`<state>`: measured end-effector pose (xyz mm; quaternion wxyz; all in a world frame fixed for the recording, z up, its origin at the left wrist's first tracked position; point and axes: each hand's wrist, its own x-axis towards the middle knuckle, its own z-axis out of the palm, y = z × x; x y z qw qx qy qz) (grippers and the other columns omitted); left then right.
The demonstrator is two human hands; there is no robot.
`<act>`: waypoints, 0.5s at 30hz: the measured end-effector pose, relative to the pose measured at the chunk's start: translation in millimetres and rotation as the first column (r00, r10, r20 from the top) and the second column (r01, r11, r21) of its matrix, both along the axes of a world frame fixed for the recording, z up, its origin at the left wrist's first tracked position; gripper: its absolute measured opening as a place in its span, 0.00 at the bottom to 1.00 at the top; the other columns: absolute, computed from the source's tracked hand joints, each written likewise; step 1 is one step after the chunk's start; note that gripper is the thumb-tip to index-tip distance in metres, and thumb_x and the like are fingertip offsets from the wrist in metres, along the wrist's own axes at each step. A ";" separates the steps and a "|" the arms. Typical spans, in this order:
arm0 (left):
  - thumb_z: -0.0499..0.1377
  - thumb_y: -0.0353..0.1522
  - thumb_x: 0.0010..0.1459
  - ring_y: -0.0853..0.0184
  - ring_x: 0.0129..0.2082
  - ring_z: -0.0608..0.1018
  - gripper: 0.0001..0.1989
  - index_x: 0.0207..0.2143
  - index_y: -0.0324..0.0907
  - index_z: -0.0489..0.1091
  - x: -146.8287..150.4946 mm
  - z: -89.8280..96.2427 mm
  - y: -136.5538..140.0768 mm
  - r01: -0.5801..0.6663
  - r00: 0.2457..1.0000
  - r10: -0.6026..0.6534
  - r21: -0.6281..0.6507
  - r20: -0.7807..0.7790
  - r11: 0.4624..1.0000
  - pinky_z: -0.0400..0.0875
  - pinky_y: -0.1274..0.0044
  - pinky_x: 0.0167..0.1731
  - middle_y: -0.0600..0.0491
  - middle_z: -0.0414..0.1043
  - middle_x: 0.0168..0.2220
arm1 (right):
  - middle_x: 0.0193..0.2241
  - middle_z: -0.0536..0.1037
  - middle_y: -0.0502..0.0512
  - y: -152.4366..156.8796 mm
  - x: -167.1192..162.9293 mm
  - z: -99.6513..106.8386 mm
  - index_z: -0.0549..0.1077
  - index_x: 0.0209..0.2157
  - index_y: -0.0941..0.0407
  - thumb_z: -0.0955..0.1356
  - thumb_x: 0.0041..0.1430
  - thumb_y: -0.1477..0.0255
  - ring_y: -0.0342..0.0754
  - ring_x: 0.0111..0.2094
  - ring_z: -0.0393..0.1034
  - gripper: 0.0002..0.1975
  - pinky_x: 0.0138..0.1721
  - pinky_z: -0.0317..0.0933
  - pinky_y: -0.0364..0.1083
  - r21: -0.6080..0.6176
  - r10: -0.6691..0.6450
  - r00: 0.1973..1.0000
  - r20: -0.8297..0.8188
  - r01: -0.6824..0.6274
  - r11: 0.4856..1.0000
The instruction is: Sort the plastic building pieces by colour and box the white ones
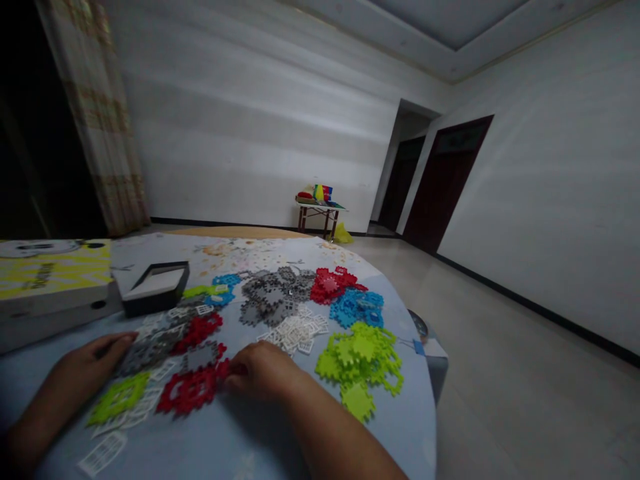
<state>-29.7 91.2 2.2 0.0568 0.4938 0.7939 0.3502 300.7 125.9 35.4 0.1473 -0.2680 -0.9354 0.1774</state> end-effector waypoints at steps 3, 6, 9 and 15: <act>0.50 0.47 0.47 0.58 0.40 0.78 0.25 0.36 0.41 0.76 -1.0 -0.2 0.2 0.004 1.000 -0.005 0.025 0.031 1.000 0.70 0.73 0.39 0.49 0.78 0.39 | 0.34 0.78 0.53 1.2 0.3 2.5 0.76 0.40 0.53 0.63 0.60 0.70 0.45 0.36 0.68 0.11 0.38 0.58 0.41 -0.003 -0.121 0.990 -0.079 0.121 0.993; 0.51 0.47 0.46 0.57 0.38 0.78 0.22 0.33 0.44 0.76 -0.8 0.9 0.4 -0.001 0.998 -0.002 0.049 0.061 0.999 0.71 0.73 0.37 0.50 0.79 0.37 | 0.33 0.76 0.55 6.4 4.3 8.0 0.77 0.40 0.53 0.64 0.60 0.66 0.46 0.38 0.67 0.12 0.39 0.57 0.42 0.031 -0.220 0.961 -0.168 0.228 0.973; 0.51 0.47 0.45 0.57 0.37 0.79 0.20 0.32 0.46 0.76 -1.1 1.6 1.4 -0.016 0.997 0.013 0.045 0.072 0.999 0.71 0.71 0.36 0.51 0.79 0.36 | 0.31 0.76 0.54 21.1 14.3 18.1 0.77 0.39 0.52 0.63 0.60 0.64 0.45 0.34 0.67 0.13 0.35 0.56 0.41 0.013 -0.342 0.912 -0.226 0.353 0.935; 0.51 0.48 0.45 0.55 0.36 0.79 0.20 0.30 0.48 0.76 -3.4 -1.3 4.9 -0.034 0.997 0.032 0.032 0.073 0.999 0.71 0.70 0.36 0.53 0.80 0.34 | 0.17 0.70 0.46 86.8 54.7 38.8 0.77 0.27 0.58 0.67 0.52 0.68 0.39 0.21 0.61 0.09 0.23 0.50 0.38 -0.268 -0.543 0.793 -0.276 0.479 0.836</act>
